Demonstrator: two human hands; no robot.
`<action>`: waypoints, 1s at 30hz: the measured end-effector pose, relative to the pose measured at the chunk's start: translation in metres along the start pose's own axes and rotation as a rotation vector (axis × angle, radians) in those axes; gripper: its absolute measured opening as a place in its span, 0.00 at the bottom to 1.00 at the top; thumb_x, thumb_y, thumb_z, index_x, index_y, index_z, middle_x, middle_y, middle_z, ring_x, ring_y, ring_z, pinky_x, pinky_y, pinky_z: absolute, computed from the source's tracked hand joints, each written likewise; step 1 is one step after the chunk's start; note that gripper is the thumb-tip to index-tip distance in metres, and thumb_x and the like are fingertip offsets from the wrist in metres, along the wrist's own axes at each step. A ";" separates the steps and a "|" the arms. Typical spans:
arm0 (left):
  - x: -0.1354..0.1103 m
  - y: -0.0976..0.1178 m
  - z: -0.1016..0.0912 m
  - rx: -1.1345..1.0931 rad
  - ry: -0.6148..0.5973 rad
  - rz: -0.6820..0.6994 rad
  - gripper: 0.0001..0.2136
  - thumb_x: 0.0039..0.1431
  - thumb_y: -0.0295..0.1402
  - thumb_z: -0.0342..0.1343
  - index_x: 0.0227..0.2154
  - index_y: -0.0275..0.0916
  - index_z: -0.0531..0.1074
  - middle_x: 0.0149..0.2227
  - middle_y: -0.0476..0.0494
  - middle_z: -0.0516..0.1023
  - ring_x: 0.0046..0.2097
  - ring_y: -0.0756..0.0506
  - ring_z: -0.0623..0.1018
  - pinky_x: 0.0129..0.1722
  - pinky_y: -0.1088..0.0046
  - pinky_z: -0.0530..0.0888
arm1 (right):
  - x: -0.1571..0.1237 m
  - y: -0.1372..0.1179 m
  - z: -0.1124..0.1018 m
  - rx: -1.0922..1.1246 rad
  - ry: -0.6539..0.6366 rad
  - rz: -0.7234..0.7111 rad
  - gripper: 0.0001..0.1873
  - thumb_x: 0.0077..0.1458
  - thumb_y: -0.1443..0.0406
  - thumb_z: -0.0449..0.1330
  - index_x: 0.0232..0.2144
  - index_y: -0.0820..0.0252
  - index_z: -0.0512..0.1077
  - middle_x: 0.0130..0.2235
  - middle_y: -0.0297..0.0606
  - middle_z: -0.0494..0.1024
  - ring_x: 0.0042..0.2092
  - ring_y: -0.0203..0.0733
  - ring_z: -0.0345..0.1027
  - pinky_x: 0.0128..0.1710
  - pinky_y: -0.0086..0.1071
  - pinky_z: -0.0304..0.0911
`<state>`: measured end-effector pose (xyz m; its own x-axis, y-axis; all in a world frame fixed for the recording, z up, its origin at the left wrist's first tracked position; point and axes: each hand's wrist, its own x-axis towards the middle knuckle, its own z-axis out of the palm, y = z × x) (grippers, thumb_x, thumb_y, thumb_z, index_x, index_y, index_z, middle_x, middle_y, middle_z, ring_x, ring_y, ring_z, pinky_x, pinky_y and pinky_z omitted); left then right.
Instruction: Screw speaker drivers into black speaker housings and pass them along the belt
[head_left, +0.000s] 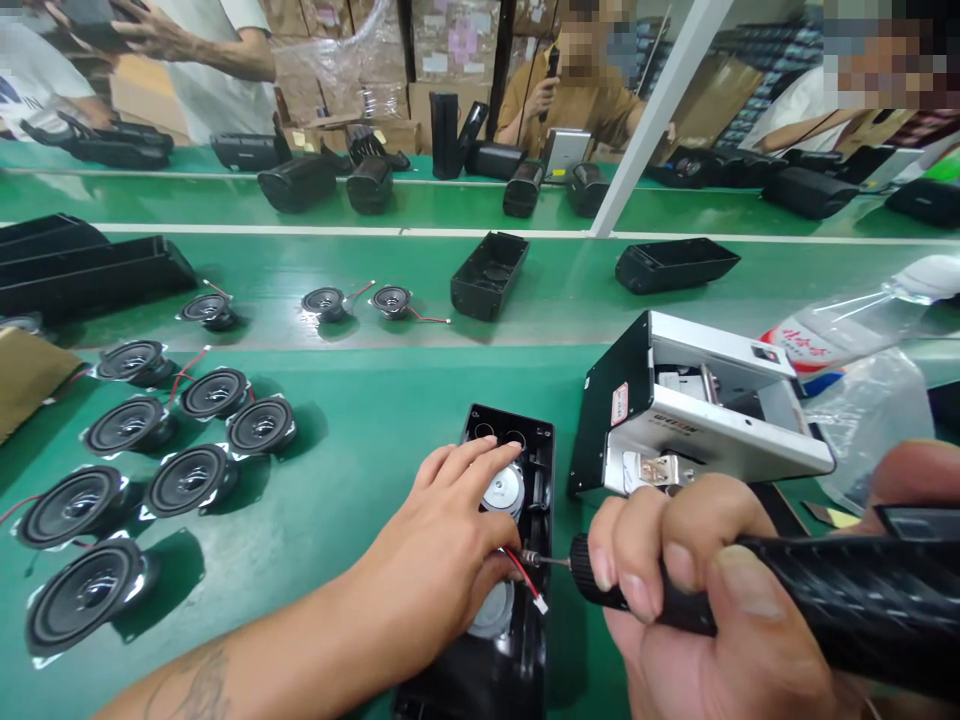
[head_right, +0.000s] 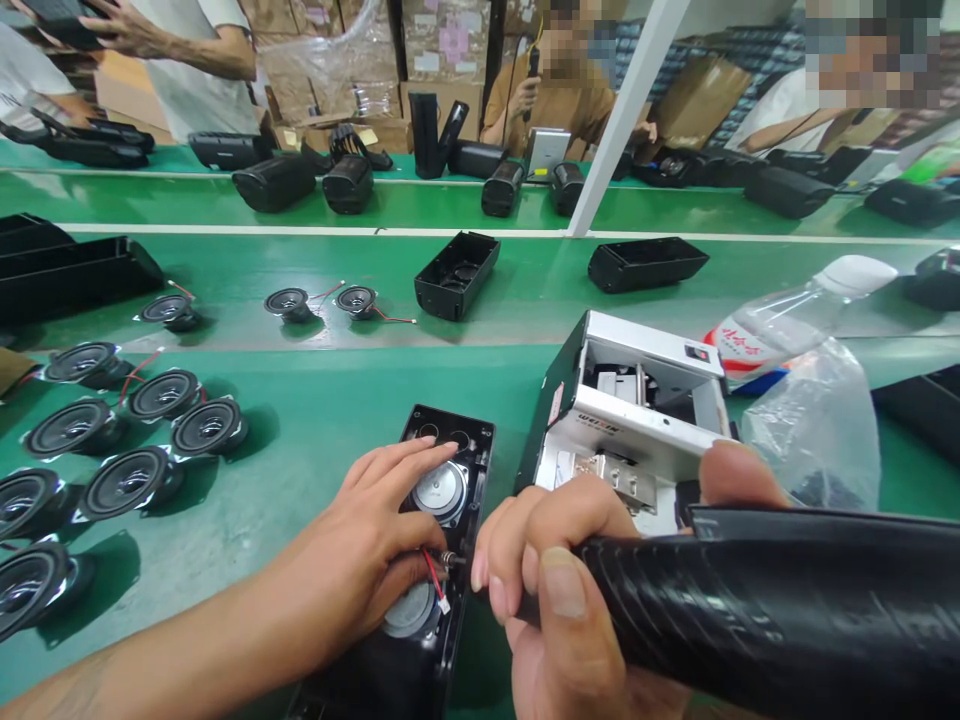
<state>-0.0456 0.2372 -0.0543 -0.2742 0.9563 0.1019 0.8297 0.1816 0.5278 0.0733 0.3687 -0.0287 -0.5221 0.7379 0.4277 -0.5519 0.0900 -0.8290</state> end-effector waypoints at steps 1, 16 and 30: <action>0.000 0.000 0.000 0.016 -0.005 0.004 0.04 0.64 0.24 0.70 0.37 0.41 0.86 0.76 0.28 0.68 0.77 0.21 0.64 0.70 0.27 0.67 | 0.000 0.000 0.001 -0.009 0.001 -0.005 0.19 0.70 0.59 0.65 0.27 0.55 0.66 0.23 0.25 0.60 0.19 0.32 0.54 0.20 0.32 0.61; -0.020 -0.012 0.002 -0.189 0.093 -0.029 0.12 0.72 0.24 0.57 0.43 0.43 0.85 0.71 0.37 0.75 0.73 0.34 0.73 0.69 0.48 0.78 | -0.006 0.013 0.000 -0.082 0.038 -0.040 0.17 0.70 0.61 0.63 0.27 0.54 0.67 0.23 0.27 0.59 0.20 0.35 0.55 0.20 0.33 0.63; -0.022 -0.016 0.005 -0.251 0.160 0.008 0.14 0.74 0.22 0.52 0.45 0.42 0.82 0.69 0.39 0.78 0.73 0.40 0.73 0.72 0.52 0.75 | -0.012 0.021 -0.001 -0.021 -0.073 -0.056 0.33 0.71 0.74 0.59 0.69 0.37 0.61 0.31 0.22 0.72 0.24 0.37 0.66 0.24 0.37 0.66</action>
<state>-0.0502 0.2148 -0.0689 -0.3577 0.9055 0.2282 0.6917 0.0927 0.7162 0.0682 0.3626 -0.0516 -0.5370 0.6809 0.4979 -0.5683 0.1442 -0.8101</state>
